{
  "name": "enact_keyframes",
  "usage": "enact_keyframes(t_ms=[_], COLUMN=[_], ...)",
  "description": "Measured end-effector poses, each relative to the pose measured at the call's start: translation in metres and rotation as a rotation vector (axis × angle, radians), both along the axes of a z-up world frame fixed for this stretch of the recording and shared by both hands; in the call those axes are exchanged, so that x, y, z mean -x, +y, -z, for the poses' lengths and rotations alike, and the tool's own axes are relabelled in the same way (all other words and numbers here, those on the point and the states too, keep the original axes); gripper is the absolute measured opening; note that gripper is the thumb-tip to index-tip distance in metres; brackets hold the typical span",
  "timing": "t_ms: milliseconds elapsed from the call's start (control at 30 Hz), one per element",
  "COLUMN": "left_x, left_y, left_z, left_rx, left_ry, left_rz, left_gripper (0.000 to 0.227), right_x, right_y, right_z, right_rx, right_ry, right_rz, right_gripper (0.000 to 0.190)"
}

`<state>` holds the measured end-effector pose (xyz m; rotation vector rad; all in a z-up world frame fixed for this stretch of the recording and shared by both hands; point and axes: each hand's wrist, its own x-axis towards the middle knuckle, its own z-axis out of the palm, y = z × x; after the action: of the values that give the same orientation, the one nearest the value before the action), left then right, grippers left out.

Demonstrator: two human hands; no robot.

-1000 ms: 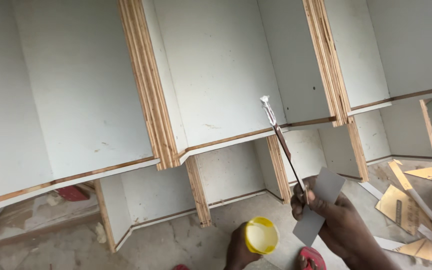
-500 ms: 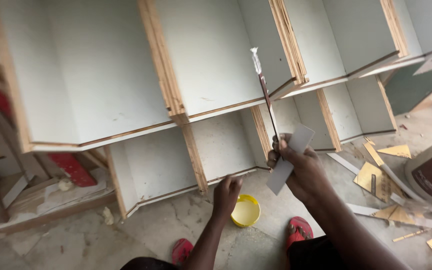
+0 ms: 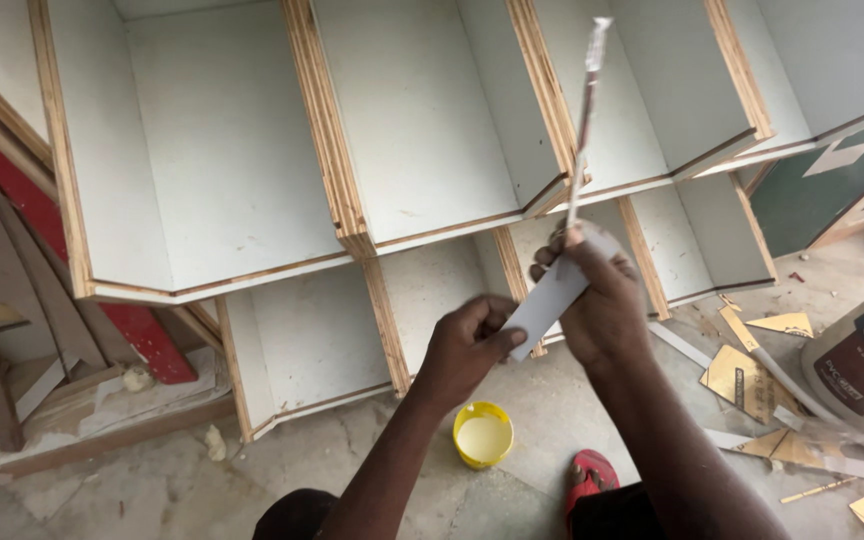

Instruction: The person scoops a white substance from a yellow container into a larger bucket using a putty knife. They then pick up a small rectangular piece of material and apply the white substance to its surface using a brush.

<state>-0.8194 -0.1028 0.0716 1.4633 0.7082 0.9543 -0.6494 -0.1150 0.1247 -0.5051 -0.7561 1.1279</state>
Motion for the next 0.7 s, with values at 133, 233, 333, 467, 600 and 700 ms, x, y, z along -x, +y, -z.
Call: enact_keyframes(t_ms=[133,233,333,467,600,700], left_x=[0.006,0.007,0.004,-0.003,-0.006,-0.003], left_y=[0.005,0.010,0.016,0.016,0.019,0.025], left_z=[0.017,0.017,0.008,-0.005,-0.004,0.005], left_rx=[-0.057,-0.091,-0.178,-0.275,-0.287,-0.208], left_ry=[-0.007,-0.054,-0.111,0.015,-0.006,-0.215], left_rz=[-0.015,-0.098,-0.238,-0.323,-0.247,-0.085], left_gripper=[0.017,0.018,0.020,0.021,0.024,0.031], right_x=[-0.034,-0.053,-0.052,-0.032,-0.031,-0.040], right_y=[0.003,0.001,0.011,0.020,0.018,0.020], right_z=[-0.019,-0.025,-0.013,0.008,0.009,0.006], right_rx=[-0.122,-0.083,-0.058,-0.001,-0.044,0.018], right_ry=[-0.033,-0.083,-0.151,-0.125,-0.268,-0.152], right_rz=[0.126,0.182,0.130,0.016,0.136,0.170], right_gripper=[0.007,0.010,0.020,0.016,0.015,0.015])
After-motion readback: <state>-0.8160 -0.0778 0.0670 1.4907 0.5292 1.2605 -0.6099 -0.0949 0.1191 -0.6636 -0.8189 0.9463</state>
